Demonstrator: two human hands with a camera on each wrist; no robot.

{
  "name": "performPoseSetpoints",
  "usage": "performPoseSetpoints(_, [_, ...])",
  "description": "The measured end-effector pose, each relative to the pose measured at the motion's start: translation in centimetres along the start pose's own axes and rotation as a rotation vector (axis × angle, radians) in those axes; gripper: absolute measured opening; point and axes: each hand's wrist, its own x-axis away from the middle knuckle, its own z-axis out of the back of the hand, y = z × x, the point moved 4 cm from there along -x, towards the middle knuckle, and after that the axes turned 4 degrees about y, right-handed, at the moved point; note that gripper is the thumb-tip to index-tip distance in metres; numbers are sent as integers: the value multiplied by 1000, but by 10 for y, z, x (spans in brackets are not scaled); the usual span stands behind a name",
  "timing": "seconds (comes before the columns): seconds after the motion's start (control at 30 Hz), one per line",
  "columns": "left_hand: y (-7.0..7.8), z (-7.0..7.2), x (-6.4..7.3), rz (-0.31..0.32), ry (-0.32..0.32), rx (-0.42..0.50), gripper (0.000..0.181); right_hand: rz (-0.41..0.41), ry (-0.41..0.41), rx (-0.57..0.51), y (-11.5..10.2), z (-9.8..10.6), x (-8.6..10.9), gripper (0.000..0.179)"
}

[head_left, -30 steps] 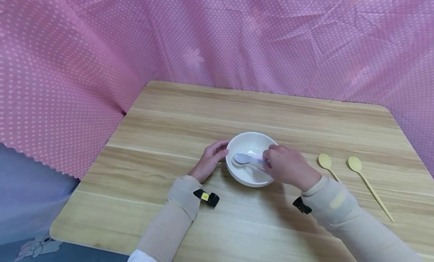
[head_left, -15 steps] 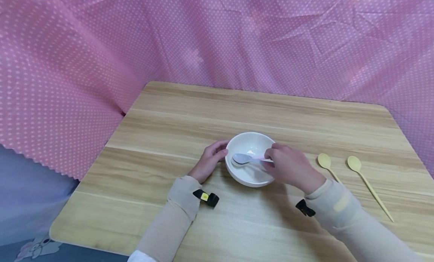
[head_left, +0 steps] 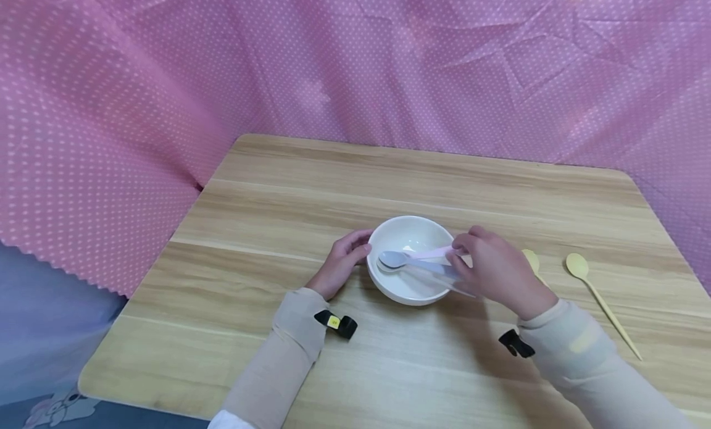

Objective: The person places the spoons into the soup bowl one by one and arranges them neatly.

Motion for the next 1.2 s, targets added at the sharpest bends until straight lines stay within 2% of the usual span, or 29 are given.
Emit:
performPoseSetpoints(0.43, [1,0,0,2,-3,2,40,-48,33,-23,16,7,8,19])
performPoseSetpoints(0.9, [0,0,0,0,-1,4,40,-115,-12,-36,30,6,18,31])
performPoseSetpoints(1.2, [1,-1,0,5,11,-2,39,-190,-100,-25,46,-5,30,32])
